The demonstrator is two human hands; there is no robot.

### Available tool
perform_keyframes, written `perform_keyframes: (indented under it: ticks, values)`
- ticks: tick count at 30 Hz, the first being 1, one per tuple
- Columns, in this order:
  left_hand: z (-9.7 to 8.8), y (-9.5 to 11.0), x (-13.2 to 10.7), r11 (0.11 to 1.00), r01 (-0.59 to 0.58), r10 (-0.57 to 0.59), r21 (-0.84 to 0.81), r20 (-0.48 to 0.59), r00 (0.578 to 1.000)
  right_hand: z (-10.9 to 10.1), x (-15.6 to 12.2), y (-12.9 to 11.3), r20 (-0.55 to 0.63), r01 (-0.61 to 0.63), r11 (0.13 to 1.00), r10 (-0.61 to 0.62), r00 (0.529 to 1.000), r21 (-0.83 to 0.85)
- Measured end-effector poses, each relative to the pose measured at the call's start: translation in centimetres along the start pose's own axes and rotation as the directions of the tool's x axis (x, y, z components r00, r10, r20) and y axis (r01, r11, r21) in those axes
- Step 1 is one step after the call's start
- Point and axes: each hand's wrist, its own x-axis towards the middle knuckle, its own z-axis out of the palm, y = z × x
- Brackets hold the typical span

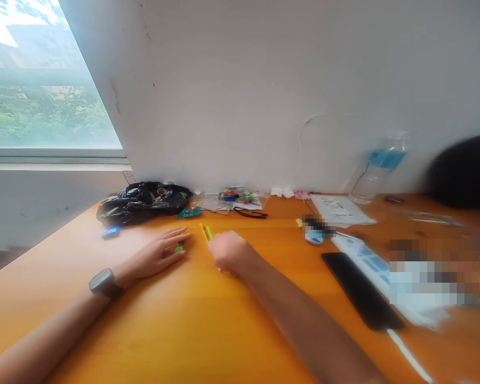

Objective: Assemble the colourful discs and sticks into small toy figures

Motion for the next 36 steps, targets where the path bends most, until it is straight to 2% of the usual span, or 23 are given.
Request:
perform_keyframes:
  ticks: [3,5,6,8,9,11,13,16,19,21,24,30,32,33,36]
  values:
    - [0.1,0.0,0.0,1.000,-0.007,0.006,-0.007,-0.033,0.999,-0.4,-0.4,0.7,0.054,0.041,0.998,-0.039,0.998,-0.039]
    - [0.1,0.1,0.1,1.000,-0.005,0.004,-0.021,-0.084,0.996,-1.1,-0.8,1.7,0.074,0.114,0.993,-0.117,0.990,0.041]
    - [0.1,0.2,0.2,0.999,-0.005,0.001,-0.033,-0.115,0.993,-1.5,-0.9,2.3,0.064,0.171,0.981,-0.178,0.982,0.097]
    - [0.1,0.5,0.3,0.998,-0.001,-0.012,-0.065,-0.190,0.982,-2.1,-0.8,3.4,-0.044,0.316,0.913,-0.316,0.948,0.259]
    - [0.1,0.7,0.4,0.996,0.001,-0.021,-0.085,-0.233,0.972,-2.2,-0.5,3.8,-0.126,0.385,0.847,-0.365,0.922,0.367]
    - [0.2,1.2,0.4,0.992,-0.002,-0.039,-0.128,-0.318,0.947,-2.0,0.7,4.1,-0.293,0.473,0.655,-0.373,0.880,0.589]
    - [0.4,1.8,0.3,0.984,-0.012,-0.060,-0.176,-0.398,0.916,-1.2,2.2,3.8,-0.413,0.487,0.466,-0.258,0.873,0.739]
    - [1.0,2.7,0.2,0.975,-0.049,-0.062,-0.217,-0.476,0.877,0.2,4.4,2.7,-0.463,0.481,0.257,-0.130,0.877,0.838]
    - [1.3,3.6,0.4,0.973,-0.128,0.012,-0.191,-0.516,0.856,1.3,5.7,1.5,-0.472,0.487,0.169,-0.119,0.873,0.857]
    - [1.3,4.0,0.6,0.971,-0.154,0.037,-0.180,-0.527,0.849,1.8,6.0,0.9,-0.484,0.500,0.171,-0.126,0.866,0.849]
    - [1.2,4.2,0.7,0.970,-0.134,0.015,-0.201,-0.504,0.863,2.3,6.3,0.5,-0.502,0.515,0.214,-0.115,0.857,0.830]
    - [1.8,3.5,0.7,0.971,-0.078,-0.037,-0.225,-0.466,0.884,2.9,6.7,0.7,-0.440,0.461,0.389,-0.147,0.886,0.798]
    - [2.0,3.3,1.0,0.966,-0.037,-0.088,-0.256,-0.462,0.883,2.8,6.9,1.2,-0.455,0.441,0.475,-0.093,0.885,0.761]
    - [2.1,3.1,1.2,0.965,-0.021,-0.105,-0.262,-0.458,0.883,2.8,7.1,1.6,-0.464,0.414,0.549,-0.053,0.884,0.727]
    - [2.5,2.6,1.9,0.974,0.006,-0.104,-0.226,-0.429,0.897,2.7,7.5,3.0,-0.452,0.237,0.776,0.069,0.889,0.585]
